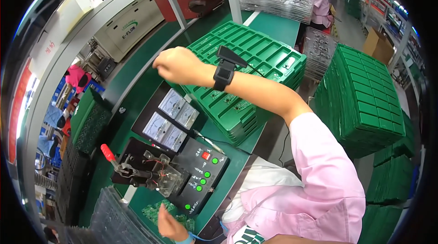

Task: The person picks up a circuit board, places it into a testing fixture, and presses a lever. After pressing buttons on the machine, the person removes the circuit board and places it into a green tray, repeating this process before stacking the tray onto others.

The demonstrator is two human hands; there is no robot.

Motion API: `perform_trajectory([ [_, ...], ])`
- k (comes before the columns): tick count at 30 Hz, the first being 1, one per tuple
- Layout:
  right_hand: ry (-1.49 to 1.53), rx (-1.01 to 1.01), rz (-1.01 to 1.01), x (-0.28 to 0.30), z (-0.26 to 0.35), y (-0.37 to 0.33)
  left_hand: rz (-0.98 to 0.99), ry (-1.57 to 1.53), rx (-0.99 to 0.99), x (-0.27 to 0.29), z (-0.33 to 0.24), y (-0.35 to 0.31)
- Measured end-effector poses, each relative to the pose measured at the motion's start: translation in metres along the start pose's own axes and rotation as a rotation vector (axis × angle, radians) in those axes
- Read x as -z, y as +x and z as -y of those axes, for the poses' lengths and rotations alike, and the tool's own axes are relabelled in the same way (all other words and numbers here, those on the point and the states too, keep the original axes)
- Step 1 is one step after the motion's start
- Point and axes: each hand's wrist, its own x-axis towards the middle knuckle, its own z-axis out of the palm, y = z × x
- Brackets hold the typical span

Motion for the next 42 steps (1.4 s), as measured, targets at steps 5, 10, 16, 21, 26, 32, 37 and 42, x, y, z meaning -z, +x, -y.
perform_trajectory([
  [5,0.077,0.342,-0.022,-0.001,0.077,-0.005,0.002,0.098,-0.437,-0.033,-0.040,0.007],
  [10,0.244,0.477,-0.068,-0.002,0.120,-0.016,0.072,0.193,-0.311,-0.041,-0.072,0.015],
  [16,0.338,0.497,-0.081,-0.012,0.146,-0.015,0.063,0.101,-0.313,-0.042,-0.068,0.016],
  [21,0.379,0.468,-0.066,-0.025,0.168,-0.012,0.178,0.150,-0.312,-0.057,-0.070,0.017],
  [26,0.444,0.363,0.036,-0.034,0.185,-0.007,0.222,0.151,-0.266,-0.063,-0.084,0.014],
  [32,0.606,0.059,0.256,-0.048,0.192,-0.003,0.287,0.134,-0.222,-0.053,-0.084,0.020],
  [37,0.601,-0.019,0.472,-0.036,0.196,0.007,0.298,-0.005,-0.245,-0.048,-0.071,0.019],
  [42,0.633,-0.100,0.523,-0.030,0.200,0.005,0.295,-0.034,-0.210,-0.048,-0.083,0.010],
])
